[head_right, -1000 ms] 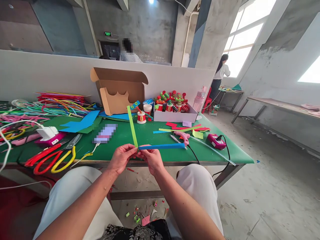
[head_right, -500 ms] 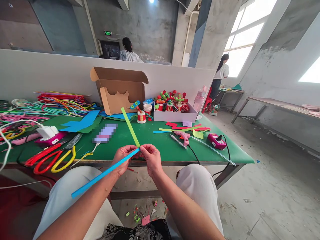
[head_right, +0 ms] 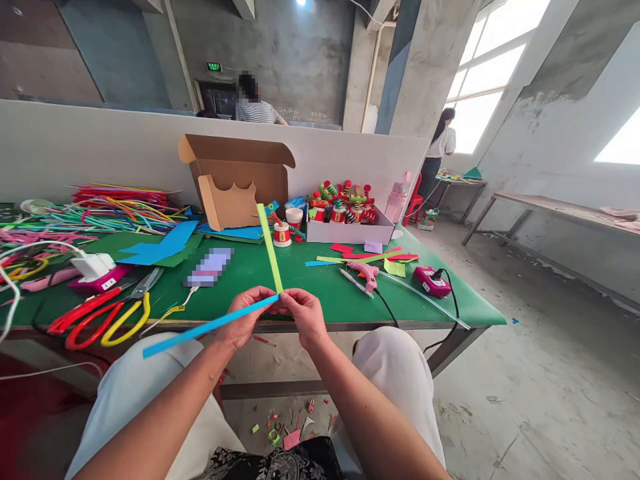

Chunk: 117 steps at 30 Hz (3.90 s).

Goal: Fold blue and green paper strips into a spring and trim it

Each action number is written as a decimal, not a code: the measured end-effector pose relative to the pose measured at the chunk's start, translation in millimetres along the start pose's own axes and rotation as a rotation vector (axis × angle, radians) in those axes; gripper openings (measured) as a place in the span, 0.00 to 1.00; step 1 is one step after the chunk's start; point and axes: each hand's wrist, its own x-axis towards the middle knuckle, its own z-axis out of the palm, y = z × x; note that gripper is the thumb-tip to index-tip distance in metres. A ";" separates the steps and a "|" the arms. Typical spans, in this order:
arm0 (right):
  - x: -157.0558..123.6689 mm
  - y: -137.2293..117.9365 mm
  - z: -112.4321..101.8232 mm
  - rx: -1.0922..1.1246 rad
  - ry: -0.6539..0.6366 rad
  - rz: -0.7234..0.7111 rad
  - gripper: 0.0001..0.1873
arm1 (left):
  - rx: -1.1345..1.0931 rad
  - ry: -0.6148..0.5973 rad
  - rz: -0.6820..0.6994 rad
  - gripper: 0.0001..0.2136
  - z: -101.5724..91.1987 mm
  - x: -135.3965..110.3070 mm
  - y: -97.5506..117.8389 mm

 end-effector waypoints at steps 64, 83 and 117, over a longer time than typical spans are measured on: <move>-1.1 12.7 7.3 -0.034 0.060 -0.099 0.13 | 0.169 0.119 0.097 0.11 -2.1 2.9 -9.8; 30.8 -63.9 -63.3 0.074 0.420 -0.518 0.16 | 0.005 0.293 0.071 0.19 -30.3 15.3 5.1; 3.4 8.5 2.8 0.251 -0.091 0.073 0.19 | -0.155 0.069 -0.058 0.16 1.9 0.4 1.2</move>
